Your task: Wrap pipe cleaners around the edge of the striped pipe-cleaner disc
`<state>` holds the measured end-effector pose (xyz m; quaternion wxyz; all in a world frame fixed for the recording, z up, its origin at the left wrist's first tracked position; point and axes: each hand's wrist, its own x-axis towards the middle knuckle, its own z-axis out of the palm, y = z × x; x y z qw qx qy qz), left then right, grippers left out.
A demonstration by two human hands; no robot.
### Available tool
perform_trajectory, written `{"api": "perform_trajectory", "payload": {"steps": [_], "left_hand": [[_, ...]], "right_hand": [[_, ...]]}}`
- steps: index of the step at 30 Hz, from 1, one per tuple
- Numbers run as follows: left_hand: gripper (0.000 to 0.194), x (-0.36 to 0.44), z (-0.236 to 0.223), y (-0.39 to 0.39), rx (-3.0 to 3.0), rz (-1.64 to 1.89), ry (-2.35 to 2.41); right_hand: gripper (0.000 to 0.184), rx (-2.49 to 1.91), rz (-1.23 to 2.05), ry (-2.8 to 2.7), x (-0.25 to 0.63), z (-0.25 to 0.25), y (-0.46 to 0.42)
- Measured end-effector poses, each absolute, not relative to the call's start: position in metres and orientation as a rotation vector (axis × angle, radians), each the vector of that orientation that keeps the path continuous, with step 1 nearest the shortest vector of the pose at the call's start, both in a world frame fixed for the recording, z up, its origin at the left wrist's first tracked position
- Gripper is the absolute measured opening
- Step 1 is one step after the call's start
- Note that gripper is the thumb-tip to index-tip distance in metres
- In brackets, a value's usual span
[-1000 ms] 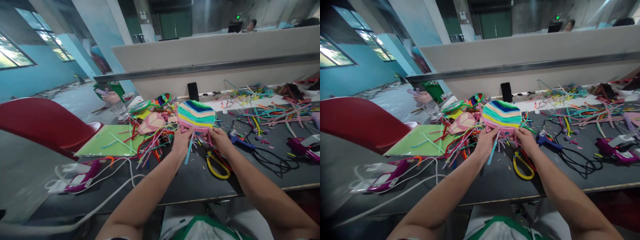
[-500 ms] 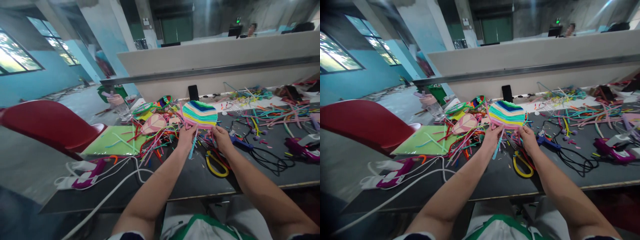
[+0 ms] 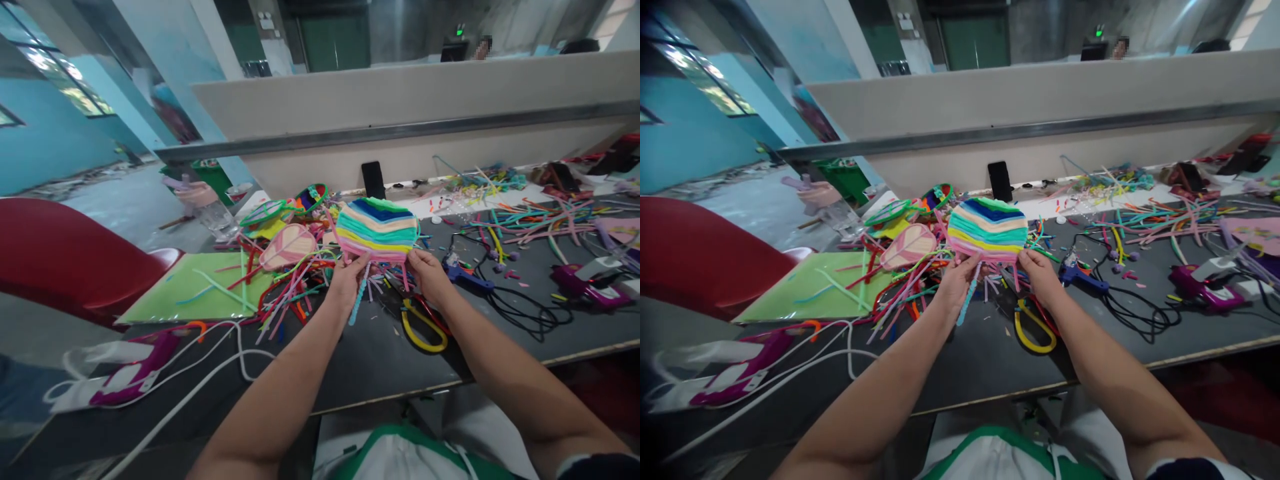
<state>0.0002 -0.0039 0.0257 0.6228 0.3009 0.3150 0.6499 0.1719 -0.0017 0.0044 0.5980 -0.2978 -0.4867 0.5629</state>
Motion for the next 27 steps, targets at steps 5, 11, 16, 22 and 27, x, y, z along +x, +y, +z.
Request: {"api": "perform_trajectory", "payload": {"steps": [5,11,16,22,27], "left_hand": [[0.035,-0.003,0.015,0.000,0.661,1.494,0.700],[0.031,-0.003,0.011,-0.001,0.611,1.501,0.669],[0.028,-0.001,0.015,-0.006,0.639,1.502,0.694],[0.028,-0.001,0.014,-0.007,0.682,1.510,0.726],[0.032,0.000,0.017,-0.010,0.712,1.419,0.725]], "right_hand": [[0.019,-0.664,1.349,-1.097,0.169,0.009,-0.006],[0.017,-0.622,1.371,-1.135,0.168,0.007,-0.006],[0.020,-0.642,1.370,-1.182,0.168,0.007,-0.005],[0.027,-0.632,1.395,-1.181,0.169,0.010,-0.007],[0.029,-0.667,1.406,-1.129,0.170,0.010,-0.007]]}}
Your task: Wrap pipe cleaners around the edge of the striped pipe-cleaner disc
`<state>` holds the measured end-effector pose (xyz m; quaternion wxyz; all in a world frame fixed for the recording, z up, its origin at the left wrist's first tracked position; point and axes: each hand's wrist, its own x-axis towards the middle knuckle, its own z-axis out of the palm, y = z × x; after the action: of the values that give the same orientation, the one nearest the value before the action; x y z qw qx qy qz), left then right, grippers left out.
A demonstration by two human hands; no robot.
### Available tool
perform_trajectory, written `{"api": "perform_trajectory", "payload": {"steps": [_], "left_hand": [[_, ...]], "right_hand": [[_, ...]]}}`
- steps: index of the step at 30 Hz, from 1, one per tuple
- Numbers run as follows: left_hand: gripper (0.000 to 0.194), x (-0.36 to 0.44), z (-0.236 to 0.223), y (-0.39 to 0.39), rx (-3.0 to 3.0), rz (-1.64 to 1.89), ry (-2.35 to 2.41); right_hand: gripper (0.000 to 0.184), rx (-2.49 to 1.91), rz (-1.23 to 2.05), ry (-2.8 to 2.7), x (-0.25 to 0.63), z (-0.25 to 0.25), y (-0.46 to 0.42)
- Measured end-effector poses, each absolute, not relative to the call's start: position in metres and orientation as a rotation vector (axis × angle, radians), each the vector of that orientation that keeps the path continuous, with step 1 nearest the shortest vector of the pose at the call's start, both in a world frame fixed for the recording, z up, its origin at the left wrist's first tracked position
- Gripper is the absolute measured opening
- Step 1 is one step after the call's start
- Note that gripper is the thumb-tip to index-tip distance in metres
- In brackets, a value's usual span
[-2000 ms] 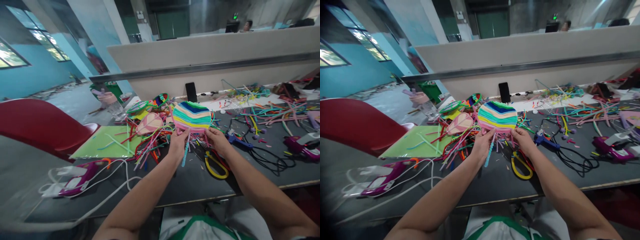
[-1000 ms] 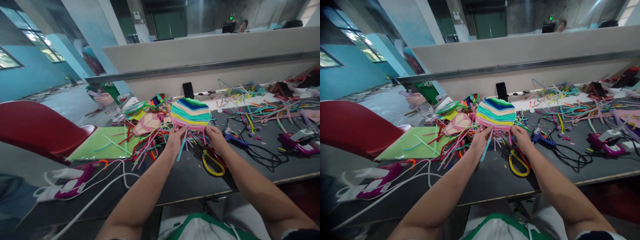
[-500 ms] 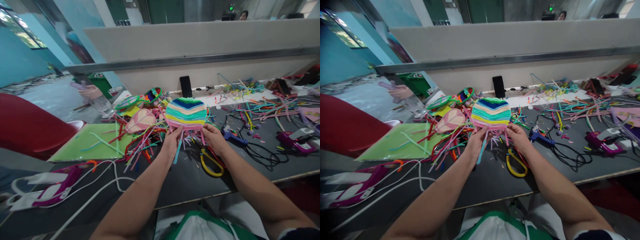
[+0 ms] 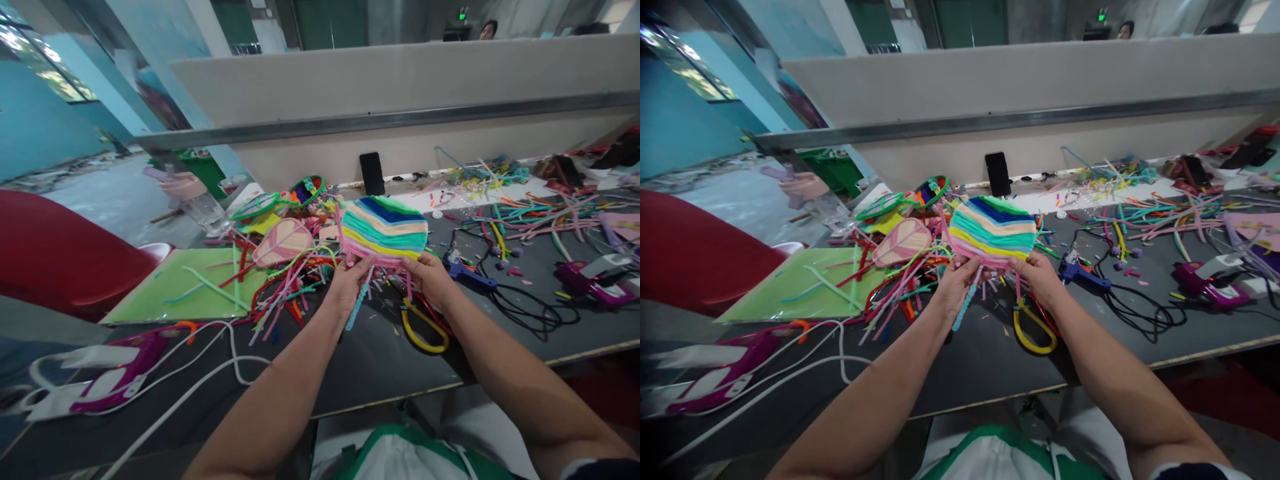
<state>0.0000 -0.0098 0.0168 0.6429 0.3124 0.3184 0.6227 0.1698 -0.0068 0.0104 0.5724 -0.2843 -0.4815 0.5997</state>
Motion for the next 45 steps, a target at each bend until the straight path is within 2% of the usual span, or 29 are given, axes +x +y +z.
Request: {"api": "perform_trajectory", "payload": {"steps": [5,14,22,31,36,39,45], "left_hand": [[0.035,-0.009,0.022,-0.009,0.730,1.309,0.588],[0.016,-0.023,0.031,-0.009,0.718,1.315,0.543],[0.021,-0.023,0.020,0.000,0.744,1.478,0.626],[0.017,-0.017,0.026,-0.010,0.782,1.354,0.587],[0.027,-0.009,0.025,-0.012,0.803,1.443,0.640],[0.033,-0.005,0.022,-0.011,0.834,1.509,0.643],[0.029,-0.006,0.018,-0.010,0.868,1.496,0.639]], "right_hand": [[0.027,-0.677,1.423,-1.078,0.171,0.011,-0.007],[0.028,-0.712,1.426,-0.978,0.175,0.013,-0.006],[0.024,-0.677,1.381,-0.988,0.174,0.015,-0.006],[0.022,-0.682,1.396,-0.971,0.173,0.014,-0.009],[0.021,-0.643,1.378,-1.002,0.169,0.011,-0.010],[0.022,-0.621,1.416,-1.019,0.167,0.009,-0.011],[0.024,-0.602,1.541,-1.001,0.169,0.010,-0.013]]}}
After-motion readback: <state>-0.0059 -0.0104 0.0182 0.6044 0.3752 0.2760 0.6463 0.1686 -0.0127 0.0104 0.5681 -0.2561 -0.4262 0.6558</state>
